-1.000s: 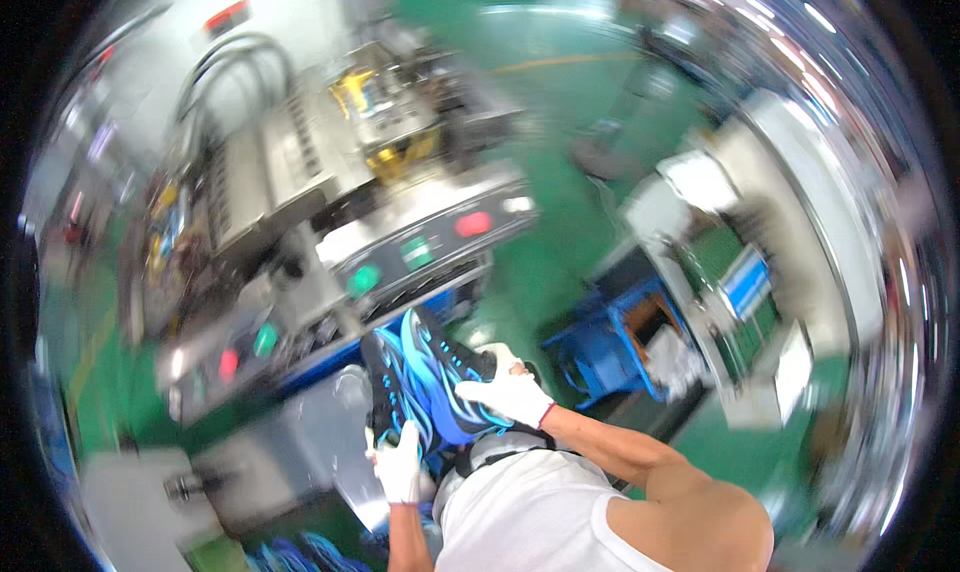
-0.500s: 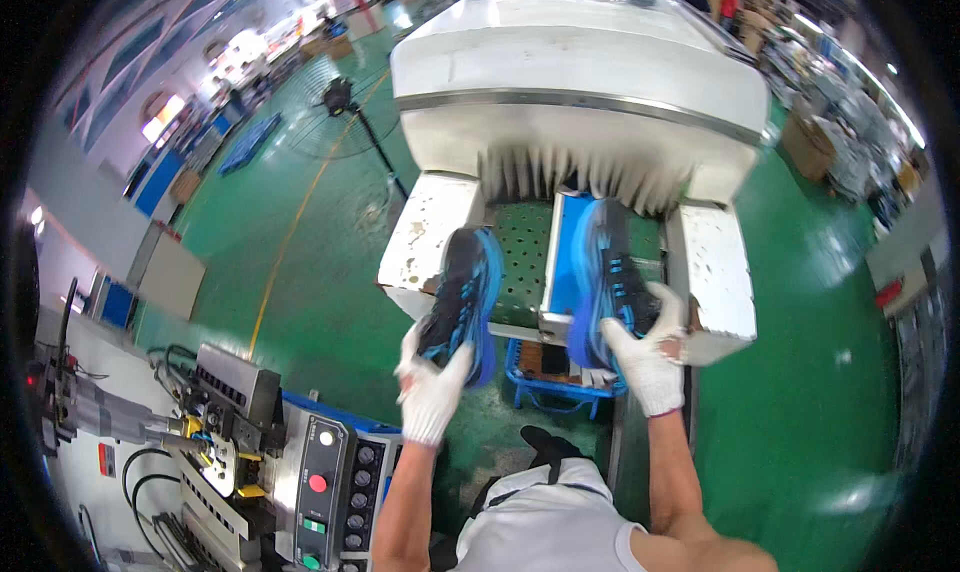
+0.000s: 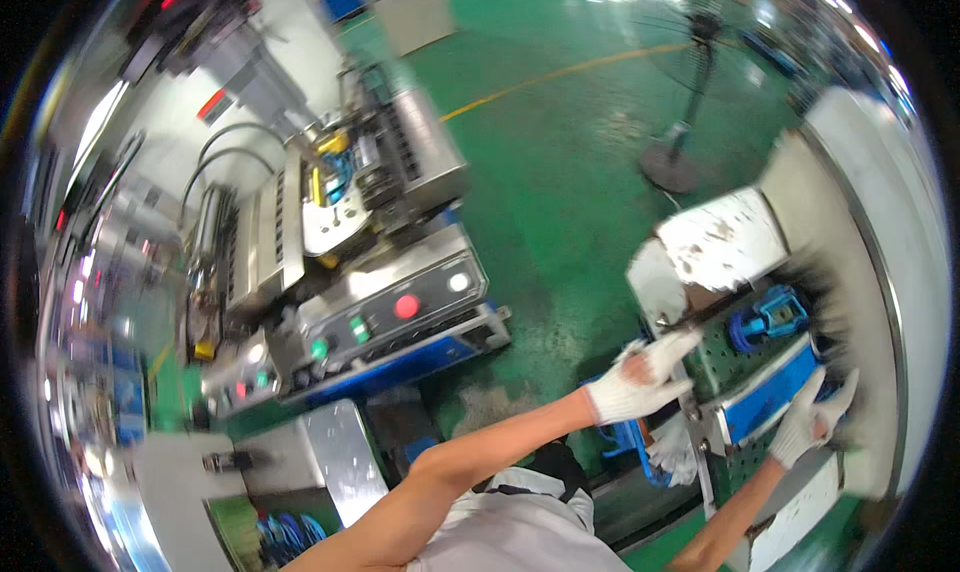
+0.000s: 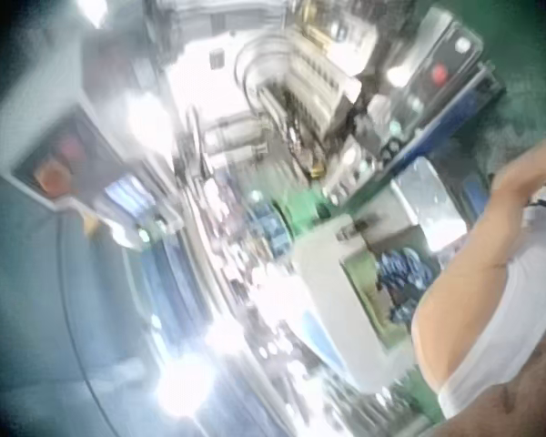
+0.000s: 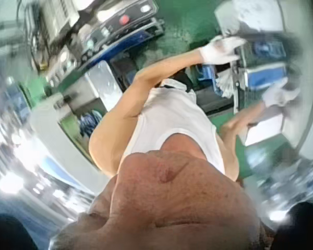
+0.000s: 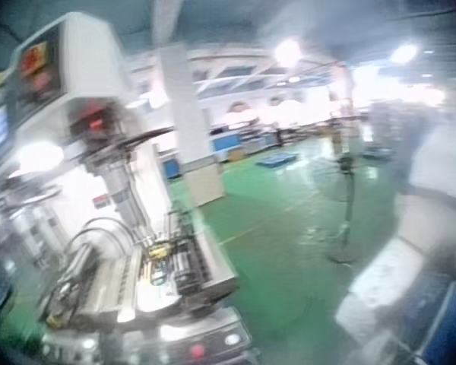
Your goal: The person picks up shoes from a conveyor belt, places each shoe one at a time into a pressing machine by hand, and then returns the shoes to a different section of the conveyor belt.
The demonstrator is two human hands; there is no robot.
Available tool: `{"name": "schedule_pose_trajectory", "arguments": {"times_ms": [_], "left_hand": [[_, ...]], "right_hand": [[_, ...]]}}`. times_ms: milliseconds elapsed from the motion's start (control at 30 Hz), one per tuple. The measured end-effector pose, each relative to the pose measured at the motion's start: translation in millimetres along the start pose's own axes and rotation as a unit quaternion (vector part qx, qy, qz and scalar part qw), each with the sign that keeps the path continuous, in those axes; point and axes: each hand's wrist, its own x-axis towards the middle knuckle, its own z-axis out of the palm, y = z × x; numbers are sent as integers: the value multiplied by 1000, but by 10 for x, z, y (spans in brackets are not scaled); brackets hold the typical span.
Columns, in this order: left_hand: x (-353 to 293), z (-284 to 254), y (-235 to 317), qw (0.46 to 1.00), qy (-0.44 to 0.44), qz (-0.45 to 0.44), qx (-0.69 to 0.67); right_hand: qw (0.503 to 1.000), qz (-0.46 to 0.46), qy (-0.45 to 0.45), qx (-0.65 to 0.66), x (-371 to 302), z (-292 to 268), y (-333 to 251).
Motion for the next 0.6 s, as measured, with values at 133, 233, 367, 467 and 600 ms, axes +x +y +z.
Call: {"name": "schedule_pose_trajectory", "arguments": {"times_ms": [133,233,367,467,600], "left_hand": [[-2503,-1089,-634,938,135,-310,72],[-4716,-1460,-643,733,411,-514,174],[-7628,-883,-14,373,648,-615,250],[-8879,238,710,162,647,-680,304],[-9622,845,1117,5,538,-820,198]], "right_hand": [[891,-21,-341,299,-1673,864,-1113],[668,-2,-653,356,-2965,802,-2172],[540,-221,-760,285,-3971,231,-3099],[509,-346,-767,183,-4392,94,-3105],[506,-551,-664,0,-4744,54,-3183]]}}
